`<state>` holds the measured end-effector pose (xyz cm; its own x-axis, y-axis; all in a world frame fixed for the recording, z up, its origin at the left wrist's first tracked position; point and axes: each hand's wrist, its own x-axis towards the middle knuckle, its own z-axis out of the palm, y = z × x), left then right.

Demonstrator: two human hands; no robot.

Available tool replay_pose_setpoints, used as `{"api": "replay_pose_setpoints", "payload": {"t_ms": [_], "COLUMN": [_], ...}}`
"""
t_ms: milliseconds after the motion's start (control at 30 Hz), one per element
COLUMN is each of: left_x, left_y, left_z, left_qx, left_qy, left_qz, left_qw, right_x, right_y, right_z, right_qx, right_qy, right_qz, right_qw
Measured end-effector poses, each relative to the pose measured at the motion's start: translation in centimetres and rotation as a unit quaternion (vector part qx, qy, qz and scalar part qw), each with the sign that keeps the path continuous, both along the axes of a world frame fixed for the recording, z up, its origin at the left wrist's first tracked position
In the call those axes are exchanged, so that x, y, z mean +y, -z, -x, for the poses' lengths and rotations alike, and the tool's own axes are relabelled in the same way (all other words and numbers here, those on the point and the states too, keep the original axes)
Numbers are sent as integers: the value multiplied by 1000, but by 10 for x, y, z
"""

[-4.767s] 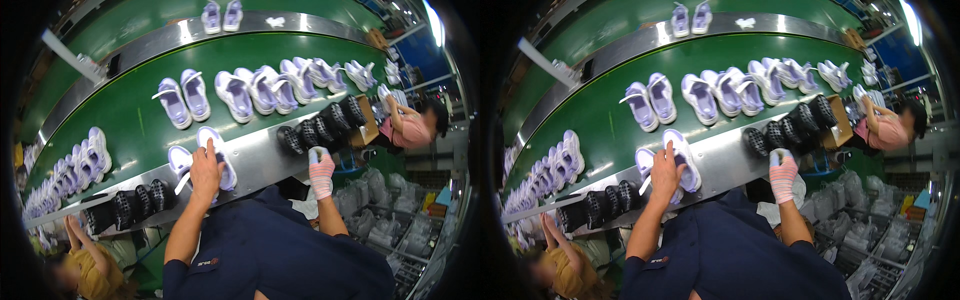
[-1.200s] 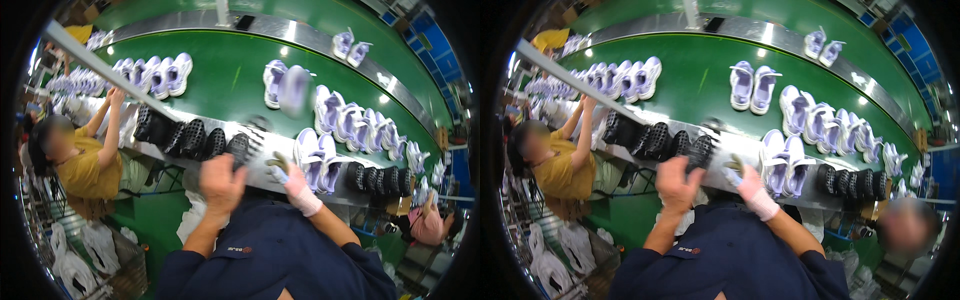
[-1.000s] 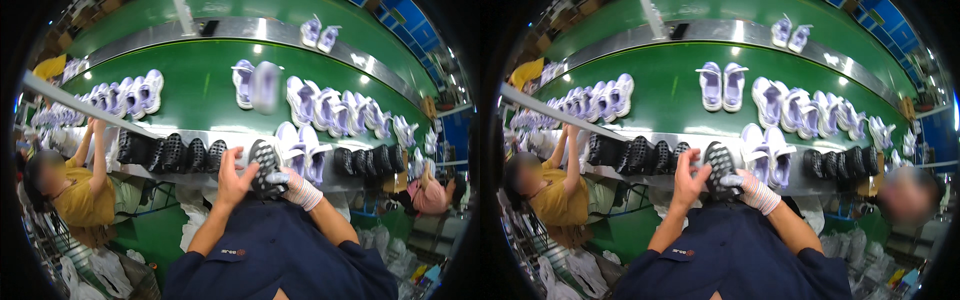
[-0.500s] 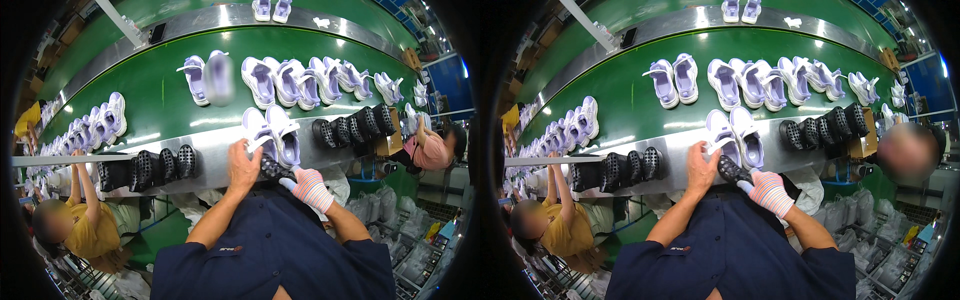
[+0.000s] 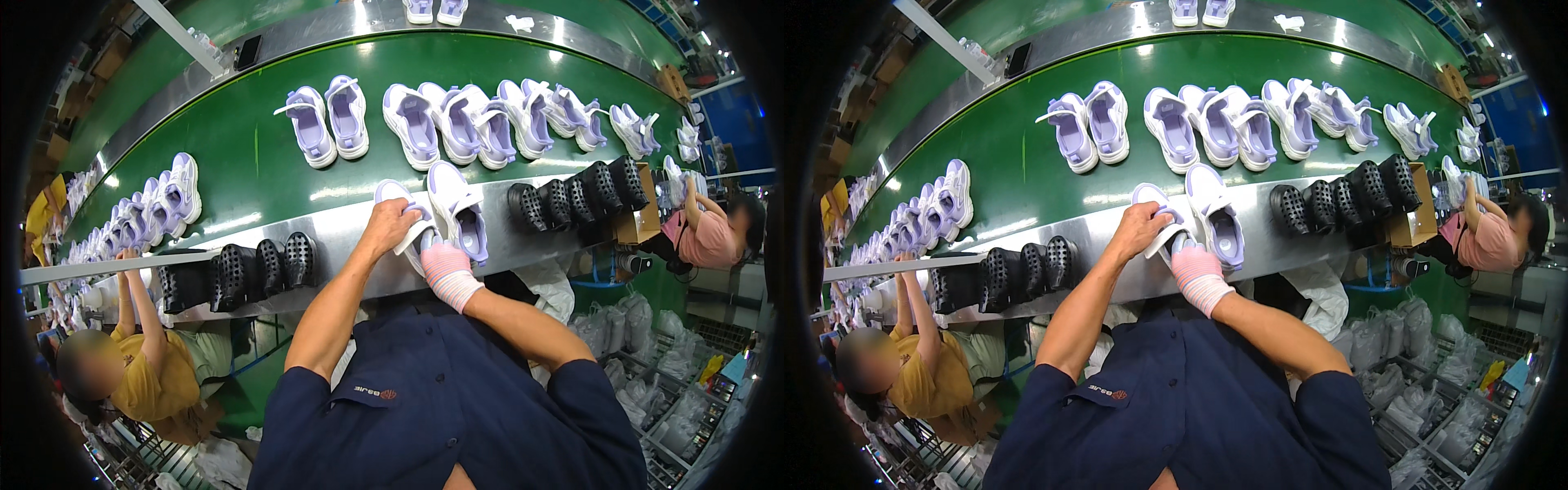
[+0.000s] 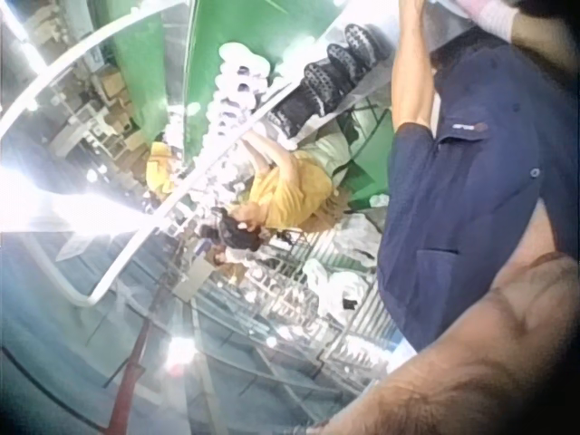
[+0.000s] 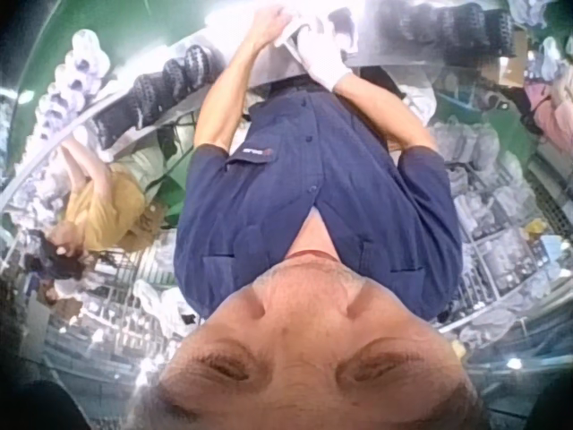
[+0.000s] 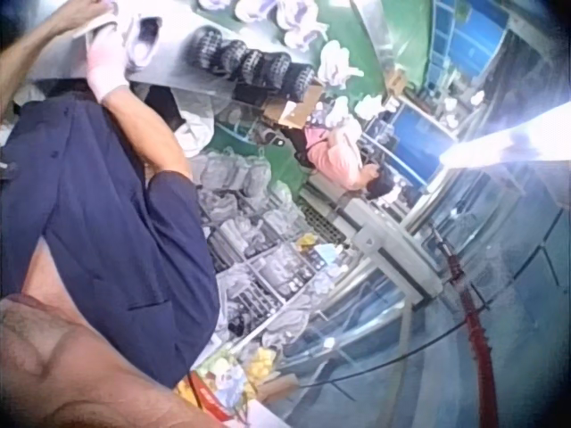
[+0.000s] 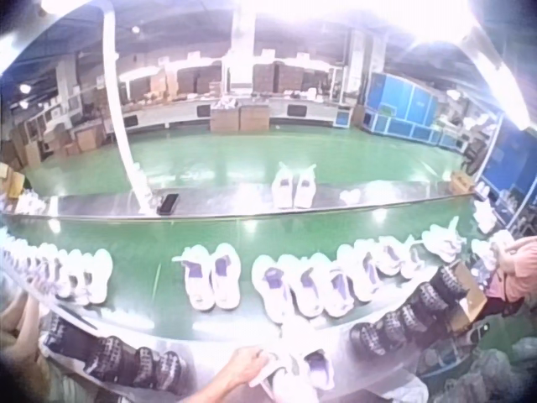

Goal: The person assembles shoes on a conveyor belt by picking up a white shoe upper, inserting a black sole component into it, and placing the assembled unit back onto the belt.

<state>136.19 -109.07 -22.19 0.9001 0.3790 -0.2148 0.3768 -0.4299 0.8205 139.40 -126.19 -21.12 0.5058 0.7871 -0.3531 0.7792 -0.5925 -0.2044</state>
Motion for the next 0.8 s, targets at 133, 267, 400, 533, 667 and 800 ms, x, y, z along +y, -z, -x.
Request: {"api": "replay_pose_setpoints", "payload": {"t_ms": [133,267,400,533,667,800], "left_x": [-4,13,-6,-57,-73,-76], "left_y": [-16,0,5,20,12,-6], "left_z": [-7,14,44,50,39,47], "left_qx": [-16,-59,59,114,126,81], "left_qy": [29,-29,-133,-131,-148,-186], "left_qz": [5,18,71,24,5,41], "left_qw": [999,998,987,985,981,978], "right_x": [23,11,-20,1,18,15], "right_y": [20,21,23,31,39,31], "right_z": [-14,-10,-19,-33,-43,-44], "right_qx": [30,62,67,91,44,72], "right_qy": [17,62,197,204,205,207], "right_qz": [-34,-207,-120,-25,-72,-81], "right_qw": [999,974,971,974,975,972]}}
